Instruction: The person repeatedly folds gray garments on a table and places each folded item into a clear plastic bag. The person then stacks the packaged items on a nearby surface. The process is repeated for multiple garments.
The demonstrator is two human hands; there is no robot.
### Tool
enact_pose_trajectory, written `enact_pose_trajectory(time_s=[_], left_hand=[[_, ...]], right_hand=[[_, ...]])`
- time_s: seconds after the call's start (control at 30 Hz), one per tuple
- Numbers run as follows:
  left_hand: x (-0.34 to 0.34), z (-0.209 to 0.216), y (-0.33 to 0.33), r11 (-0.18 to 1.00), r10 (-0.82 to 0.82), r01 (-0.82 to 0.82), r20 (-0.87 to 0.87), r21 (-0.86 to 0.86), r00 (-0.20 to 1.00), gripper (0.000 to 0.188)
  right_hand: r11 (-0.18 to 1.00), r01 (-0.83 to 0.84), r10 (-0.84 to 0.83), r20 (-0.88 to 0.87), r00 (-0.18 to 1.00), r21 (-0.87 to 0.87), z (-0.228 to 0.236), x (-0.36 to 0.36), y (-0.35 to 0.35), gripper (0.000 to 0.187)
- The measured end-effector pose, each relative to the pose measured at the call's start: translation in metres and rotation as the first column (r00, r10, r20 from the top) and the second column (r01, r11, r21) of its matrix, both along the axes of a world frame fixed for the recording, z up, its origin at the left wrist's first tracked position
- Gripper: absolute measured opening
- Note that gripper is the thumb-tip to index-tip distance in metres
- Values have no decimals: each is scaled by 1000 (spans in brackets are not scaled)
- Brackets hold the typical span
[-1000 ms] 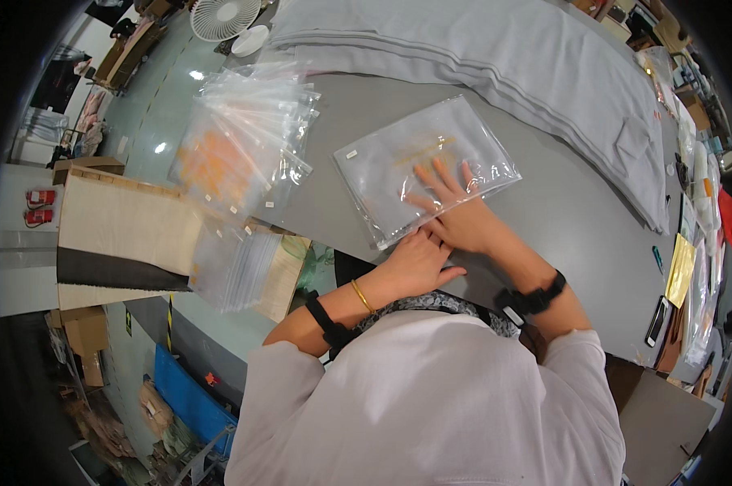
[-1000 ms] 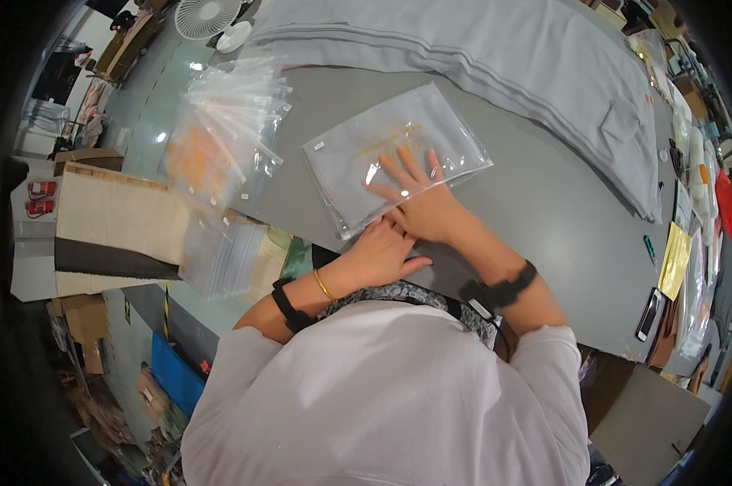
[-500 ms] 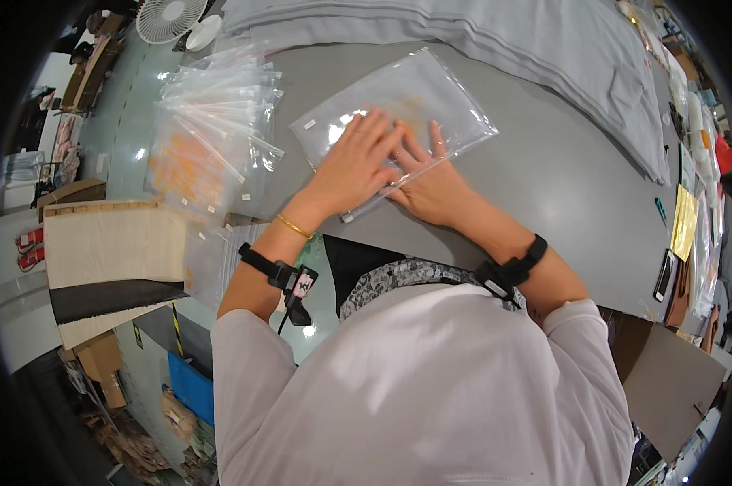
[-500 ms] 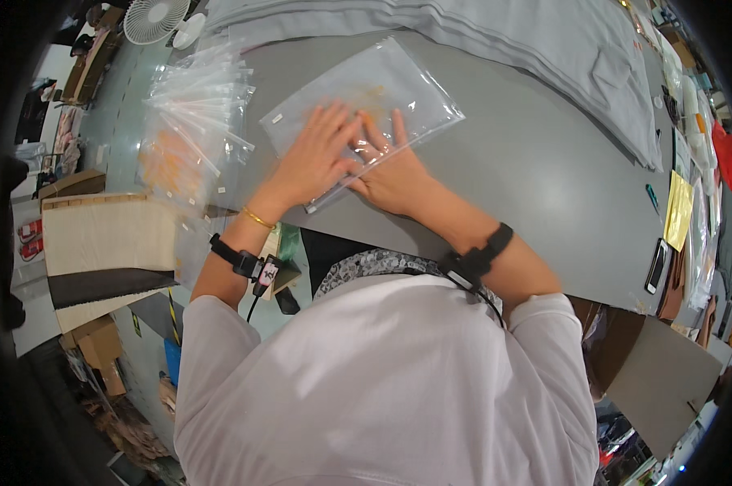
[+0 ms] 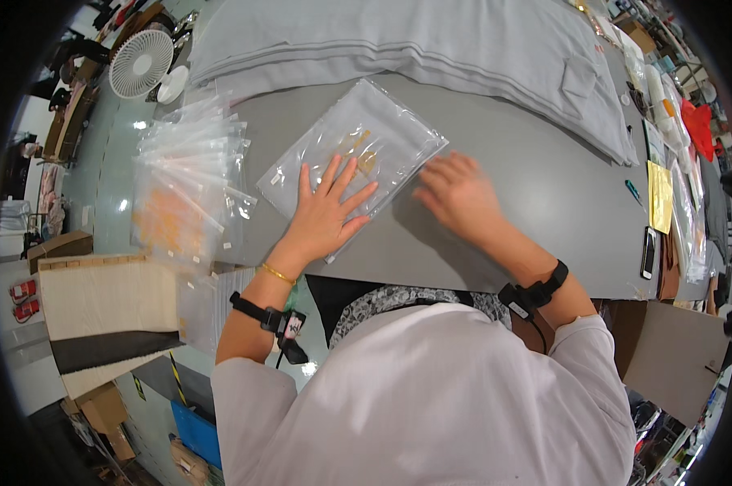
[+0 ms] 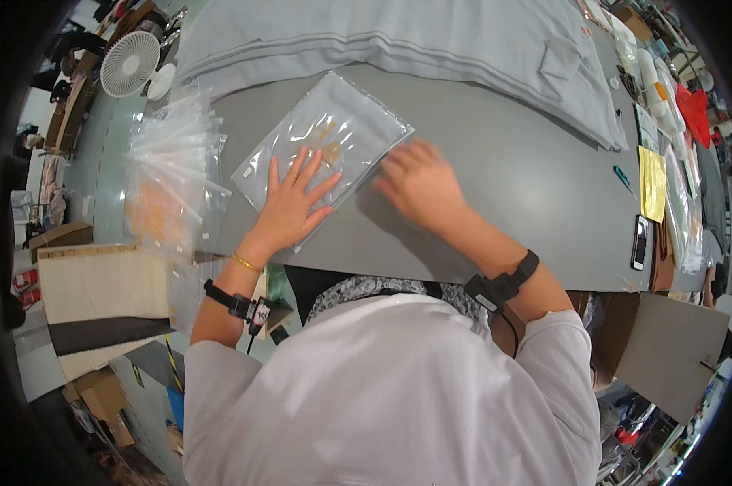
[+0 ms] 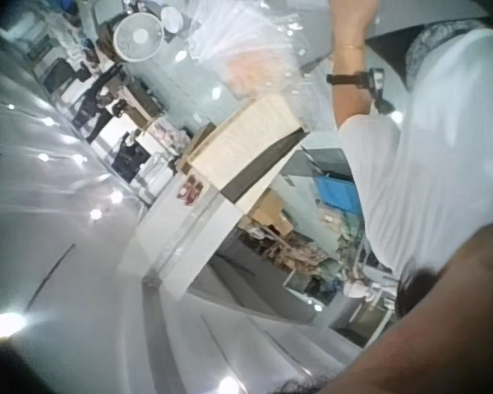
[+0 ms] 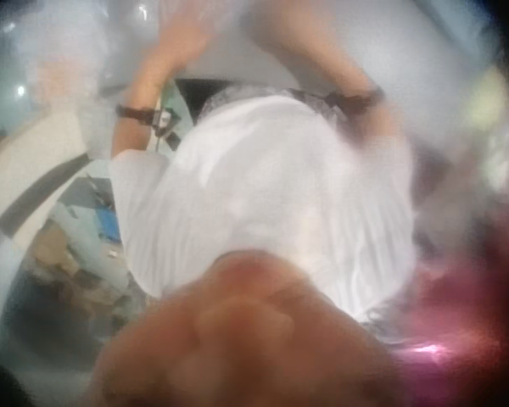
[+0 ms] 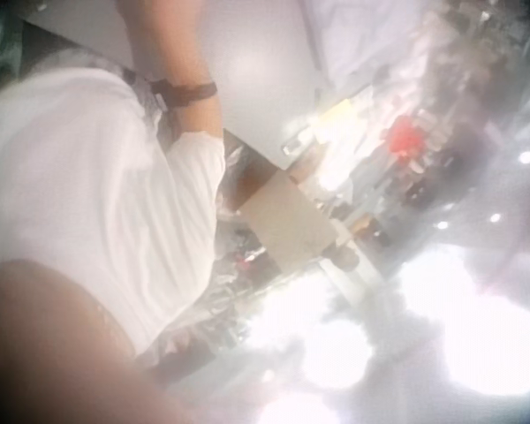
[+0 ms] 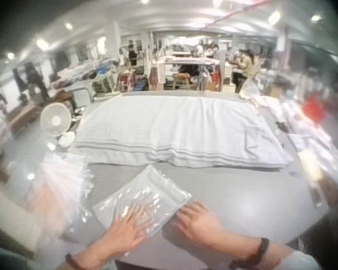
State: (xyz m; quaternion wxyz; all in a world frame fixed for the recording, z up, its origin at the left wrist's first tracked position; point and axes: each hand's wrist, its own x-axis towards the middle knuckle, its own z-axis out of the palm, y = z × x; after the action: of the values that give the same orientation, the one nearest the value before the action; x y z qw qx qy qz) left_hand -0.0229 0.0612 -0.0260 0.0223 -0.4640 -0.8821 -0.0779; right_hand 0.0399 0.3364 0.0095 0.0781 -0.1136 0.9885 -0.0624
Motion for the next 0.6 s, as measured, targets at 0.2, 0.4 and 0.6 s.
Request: enact_pose_trajectory(time_s=[0.2,0.4,0.6], left_hand=[[18,21,-30,991,-55,38,135,128,989,43],[44,24,-76,947,-248,211,138,242,959,19],[47,19,-75,923,-307,290,29,255,951,17]], right_hand=[[979,-164,100,-407,908,-124,-46,-24,12,71],[963,-228,134,-485,864,-140,-41,-28,9,63],[674,-645,493,-431,756,-361,-28,12,-84,30]])
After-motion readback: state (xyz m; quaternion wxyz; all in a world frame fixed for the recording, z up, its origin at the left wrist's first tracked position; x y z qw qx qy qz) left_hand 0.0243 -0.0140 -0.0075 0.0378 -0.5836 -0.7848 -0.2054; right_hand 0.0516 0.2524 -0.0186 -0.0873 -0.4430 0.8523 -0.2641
